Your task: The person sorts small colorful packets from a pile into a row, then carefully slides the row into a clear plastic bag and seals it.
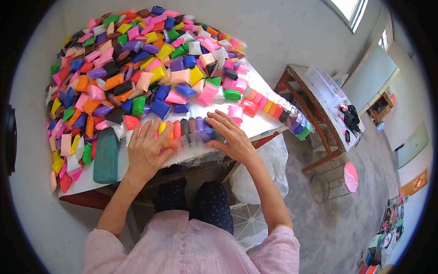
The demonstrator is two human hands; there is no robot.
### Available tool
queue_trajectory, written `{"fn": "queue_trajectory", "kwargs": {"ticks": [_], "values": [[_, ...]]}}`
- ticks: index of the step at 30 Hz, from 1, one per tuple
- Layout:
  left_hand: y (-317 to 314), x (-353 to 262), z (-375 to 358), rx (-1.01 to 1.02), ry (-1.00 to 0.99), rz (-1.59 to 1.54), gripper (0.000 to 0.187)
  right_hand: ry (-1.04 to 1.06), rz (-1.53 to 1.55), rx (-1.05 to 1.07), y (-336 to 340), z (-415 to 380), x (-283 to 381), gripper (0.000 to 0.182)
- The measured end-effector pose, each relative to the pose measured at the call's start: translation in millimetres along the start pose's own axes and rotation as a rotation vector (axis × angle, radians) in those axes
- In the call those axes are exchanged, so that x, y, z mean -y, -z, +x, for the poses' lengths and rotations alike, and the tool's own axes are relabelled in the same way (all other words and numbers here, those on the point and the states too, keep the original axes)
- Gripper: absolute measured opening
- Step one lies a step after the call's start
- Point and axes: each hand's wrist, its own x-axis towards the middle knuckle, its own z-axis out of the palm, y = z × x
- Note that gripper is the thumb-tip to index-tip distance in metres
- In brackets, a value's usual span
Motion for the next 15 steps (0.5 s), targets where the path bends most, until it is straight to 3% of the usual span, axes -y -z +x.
{"fn": "queue_trajectory", "kwargs": {"ticks": [15], "values": [[15.2, 12.8, 8.9, 0.005, 0.023, -0.057, 0.075, -0.012, 0.115, -0.015, 0.0, 10.9, -1.1, 0.071]]}}
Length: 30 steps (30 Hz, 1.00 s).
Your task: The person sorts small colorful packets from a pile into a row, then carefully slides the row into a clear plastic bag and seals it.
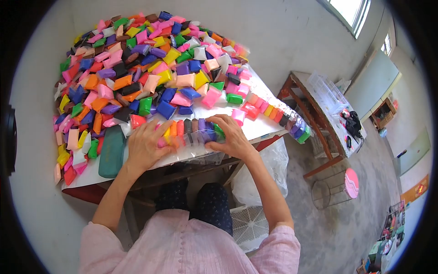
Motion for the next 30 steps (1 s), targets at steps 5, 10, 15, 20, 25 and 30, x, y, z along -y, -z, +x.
{"fn": "queue_trajectory", "kwargs": {"ticks": [5, 10, 15, 20, 25, 30], "values": [[-1.0, 9.1, 2.5, 0.077, -0.030, 0.005, 0.073, -0.106, 0.014, 0.047, 1.8, 2.6, 3.8, 0.068], [0.7, 16.2, 9.8, 0.143, -0.067, -0.031, 0.072, -0.142, 0.098, 0.019, 5.9, 5.8, 9.0, 0.063], [-0.3, 29.9, 25.8, 0.246, -0.061, -0.129, 0.073, -0.381, 0.256, 0.198, 17.9, 25.6, -1.5, 0.065], [18.2, 36.9, 61.8, 0.588, 0.113, -0.349, 0.063, -0.679, 0.352, 0.352, 35.4, 51.9, -8.7, 0.069], [-0.3, 64.6, 82.2, 0.885, 0.270, -0.656, 0.069, -0.852, 0.481, 0.557, 49.8, 81.5, -10.3, 0.042], [-3.9, 69.0, 84.6, 0.851, 0.273, -0.680, 0.072, -0.889, 0.344, 0.651, 55.5, 101.7, -3.3, 0.052]]}}
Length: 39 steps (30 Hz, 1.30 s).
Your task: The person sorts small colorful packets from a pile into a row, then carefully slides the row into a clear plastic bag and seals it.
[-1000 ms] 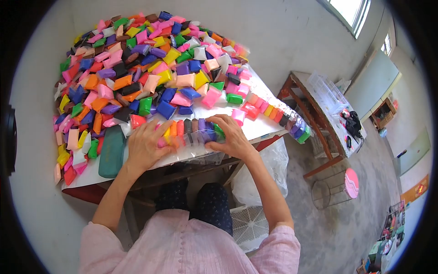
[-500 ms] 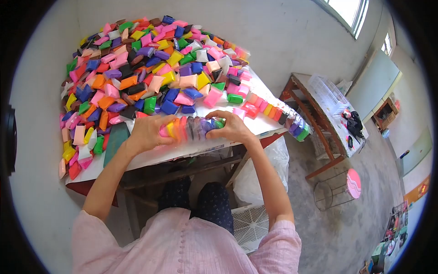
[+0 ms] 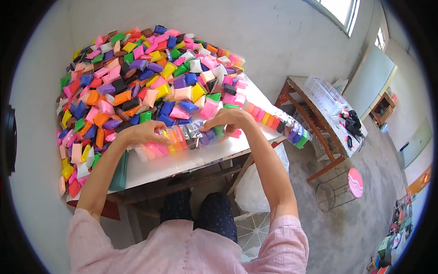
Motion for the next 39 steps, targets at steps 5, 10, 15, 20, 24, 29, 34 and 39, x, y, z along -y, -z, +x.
{"fn": "queue_trajectory", "kwargs": {"ticks": [5, 10, 15, 20, 24, 29, 34, 39], "values": [[2.5, -1.8, 0.0, -0.002, -0.005, 0.094, 0.074, -0.058, -0.186, -0.165, -4.7, -3.4, 15.0, 0.064], [-2.1, -13.0, -15.1, -0.133, -0.199, 0.261, 0.077, -0.093, -0.300, -0.238, -1.6, 2.8, 4.8, 0.070], [-7.4, -6.2, -13.9, -0.119, -0.310, 0.241, 0.070, 0.241, 0.055, -0.444, -4.4, -12.4, -31.6, 0.057], [-7.9, -1.1, -11.3, -0.098, -0.300, 0.148, 0.066, 0.603, 0.295, -0.483, -25.7, -36.5, -92.9, 0.044], [-8.2, -2.7, -10.0, -0.089, -0.307, 0.101, 0.065, 0.501, 0.065, -0.617, -58.9, -33.5, -78.3, 0.053], [-9.3, -3.0, -9.3, -0.088, -0.325, 0.091, 0.065, 0.657, -0.149, -0.850, -69.4, -12.1, -82.9, 0.046], [-13.1, 0.8, -5.6, -0.075, -0.310, 0.093, 0.067, 0.807, -0.172, -1.036, -79.2, -2.9, -92.0, 0.035], [-12.7, 3.3, -2.6, -0.055, -0.294, 0.044, 0.068, 0.623, -0.035, -1.003, -89.6, -1.8, -95.2, 0.039]]}}
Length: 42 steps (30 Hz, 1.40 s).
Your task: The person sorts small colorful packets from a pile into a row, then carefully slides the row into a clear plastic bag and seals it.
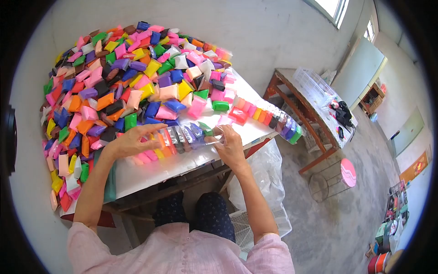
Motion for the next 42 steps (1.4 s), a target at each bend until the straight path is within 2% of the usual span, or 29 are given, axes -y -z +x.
{"fn": "queue_trajectory", "kwargs": {"ticks": [1, 4, 7, 8, 11, 14, 18, 20, 21, 24, 27, 30, 33, 39, 42], "values": [[0.3, -0.2, -0.5, 0.007, -0.008, 0.017, 0.068, 0.021, -0.005, -0.004, -0.5, -0.2, -1.9, 0.044], [3.5, 1.1, -3.3, 0.016, -0.027, 0.040, 0.069, -0.052, 0.054, -0.030, 6.9, -3.6, 7.7, 0.072], [1.9, 2.7, -3.0, 0.019, -0.039, -0.003, 0.069, 0.132, -0.020, -0.061, 16.4, -1.6, 13.0, 0.101], [2.3, 2.2, -2.4, 0.022, -0.036, -0.006, 0.069, 0.185, 0.003, -0.014, 18.1, 1.6, 11.9, 0.104], [2.3, -0.1, -3.4, 0.010, -0.048, 0.004, 0.066, 0.273, 0.100, 0.054, 16.3, 12.2, 14.4, 0.096], [4.9, -13.0, -6.2, -0.010, -0.031, 0.124, 0.064, 0.223, 0.227, 0.151, 8.0, 17.4, 2.9, 0.077], [6.5, -21.3, -15.7, -0.102, -0.062, 0.246, 0.066, 0.145, 0.312, 0.091, -0.7, 20.7, -4.1, 0.047], [11.1, -31.0, -24.4, -0.083, 0.030, 0.291, 0.066, 0.105, 0.262, 0.056, -1.3, 19.5, 0.0, 0.038], [13.1, -36.6, -28.9, -0.073, 0.076, 0.313, 0.066, 0.109, 0.269, 0.049, -2.3, 18.4, 0.5, 0.038], [2.7, -50.5, -47.3, -0.106, 0.045, 0.352, 0.076, 0.103, 0.297, 0.031, -4.6, 16.0, -0.3, 0.037], [-15.9, -53.6, -57.1, -0.227, -0.083, 0.525, 0.085, 0.068, 0.345, 0.025, -7.1, 13.5, -2.7, 0.036], [-31.4, -46.5, -59.4, -0.355, -0.128, 0.595, 0.084, 0.033, 0.361, 0.017, -6.4, 12.1, -1.8, 0.036], [-38.8, -32.6, -57.9, -0.395, -0.018, 0.637, 0.076, 0.011, 0.376, 0.018, -6.5, 11.1, -3.2, 0.036], [-36.8, -28.0, -54.2, -0.542, -0.047, 0.382, 0.052, 0.050, 0.422, -0.005, -7.6, 11.9, -12.8, 0.034], [-36.2, -23.4, -54.8, -0.524, -0.061, 0.418, 0.048, 0.071, 0.485, -0.039, -8.6, 14.8, -8.9, 0.032]]}}
